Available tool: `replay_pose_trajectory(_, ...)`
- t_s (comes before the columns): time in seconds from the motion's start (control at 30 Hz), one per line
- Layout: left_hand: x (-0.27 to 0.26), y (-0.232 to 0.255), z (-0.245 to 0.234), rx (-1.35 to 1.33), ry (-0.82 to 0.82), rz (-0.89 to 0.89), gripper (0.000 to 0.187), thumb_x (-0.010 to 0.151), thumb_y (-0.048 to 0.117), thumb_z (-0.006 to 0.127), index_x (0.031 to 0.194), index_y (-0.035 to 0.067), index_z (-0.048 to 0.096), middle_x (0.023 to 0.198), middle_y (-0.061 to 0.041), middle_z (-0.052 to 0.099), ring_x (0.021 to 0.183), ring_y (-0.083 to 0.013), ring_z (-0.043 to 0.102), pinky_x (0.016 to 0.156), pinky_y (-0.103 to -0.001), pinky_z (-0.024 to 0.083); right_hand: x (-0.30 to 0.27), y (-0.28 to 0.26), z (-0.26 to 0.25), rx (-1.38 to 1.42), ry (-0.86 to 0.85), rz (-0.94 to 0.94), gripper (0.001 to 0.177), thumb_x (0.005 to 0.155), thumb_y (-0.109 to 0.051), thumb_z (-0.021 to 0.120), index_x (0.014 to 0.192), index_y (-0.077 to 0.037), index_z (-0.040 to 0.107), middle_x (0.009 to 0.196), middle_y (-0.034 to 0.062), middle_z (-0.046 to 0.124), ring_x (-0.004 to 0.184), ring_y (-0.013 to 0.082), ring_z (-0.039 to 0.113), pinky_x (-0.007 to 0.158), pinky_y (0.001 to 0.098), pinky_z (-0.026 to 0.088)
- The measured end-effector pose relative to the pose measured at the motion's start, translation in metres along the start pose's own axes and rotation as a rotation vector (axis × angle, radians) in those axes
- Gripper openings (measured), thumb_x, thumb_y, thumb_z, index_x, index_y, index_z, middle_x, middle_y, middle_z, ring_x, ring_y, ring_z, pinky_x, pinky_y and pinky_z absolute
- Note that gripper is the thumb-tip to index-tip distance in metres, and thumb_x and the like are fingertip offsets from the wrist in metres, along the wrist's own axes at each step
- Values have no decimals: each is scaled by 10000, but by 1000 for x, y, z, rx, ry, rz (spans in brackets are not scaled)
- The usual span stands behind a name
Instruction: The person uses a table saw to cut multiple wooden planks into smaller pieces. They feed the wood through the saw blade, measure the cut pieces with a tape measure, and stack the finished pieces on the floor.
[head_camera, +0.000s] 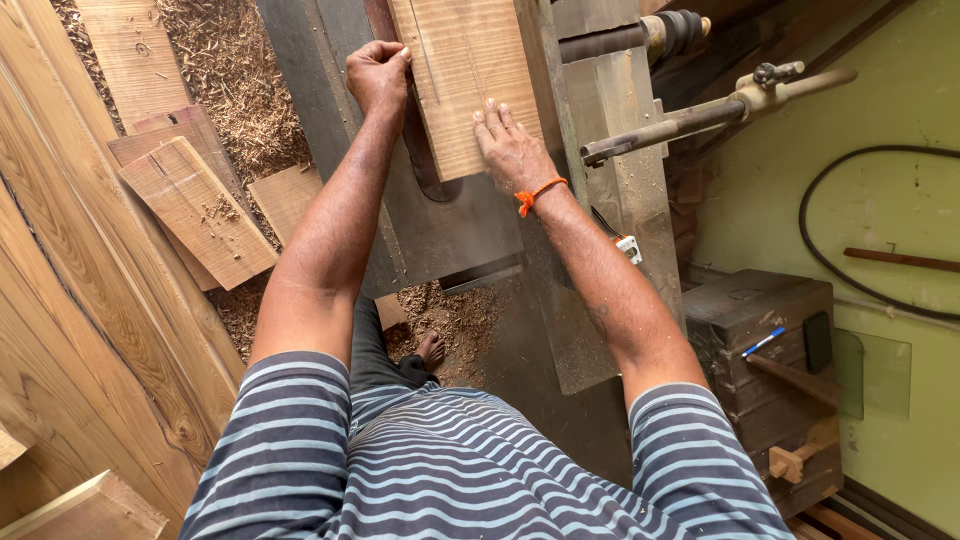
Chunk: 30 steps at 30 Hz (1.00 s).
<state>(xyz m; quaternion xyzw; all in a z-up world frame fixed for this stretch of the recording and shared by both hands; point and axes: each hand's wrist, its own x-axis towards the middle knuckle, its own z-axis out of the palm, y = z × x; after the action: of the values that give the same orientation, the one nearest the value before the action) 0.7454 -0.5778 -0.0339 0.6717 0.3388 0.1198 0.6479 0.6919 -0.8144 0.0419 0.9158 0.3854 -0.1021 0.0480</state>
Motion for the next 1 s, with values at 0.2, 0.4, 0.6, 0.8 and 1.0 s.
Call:
replay_pose_trajectory(0.2, 24, -3, 7, -55, -13, 0, 40, 833, 77, 795, 839, 116, 796, 804, -25, 804, 706, -85, 771, 660, -280, 666, 18, 7, -3, 13, 3, 13, 706, 885, -62, 686, 1520, 54, 399, 1577, 324, 355, 1453, 438, 396, 1145, 461, 433)
replay_pose_trajectory(0.4, 42, 0, 7, -87, -31, 22, 30, 840, 80, 795, 844, 109, 794, 812, -34, 807, 715, -86, 780, 650, -271, 655, 33, 10, -13, 63, -20, 26, 774, 851, -114, 732, 1519, 63, 383, 1563, 326, 351, 1443, 452, 390, 1125, 471, 442)
replay_pose_trajectory(0.6, 54, 7, 9, -73, -35, 22, 26, 853, 88, 789, 844, 112, 790, 813, -37, 802, 713, -85, 777, 642, -271, 655, 46, 11, -19, 33, -7, 61, 795, 848, -99, 766, 1542, -6, 388, 1598, 275, 343, 1461, 405, 385, 1106, 452, 463)
replay_pose_trajectory(0.8, 73, 6, 14, -53, -17, 21, 27, 845, 95, 792, 841, 122, 797, 809, -18, 803, 708, -72, 769, 646, -270, 667, 61, 14, -27, 55, -44, 68, 833, 823, -121, 787, 1536, -2, 374, 1592, 274, 333, 1464, 404, 365, 1129, 452, 444)
replay_pose_trajectory(1.0, 102, 15, 23, -10, 28, 77, 29, 836, 128, 800, 810, 125, 789, 797, -15, 803, 710, -90, 763, 677, -292, 682, 97, 33, -22, 42, -9, 44, 803, 845, -16, 750, 1557, 5, 380, 1615, 285, 322, 1469, 430, 368, 1140, 459, 441)
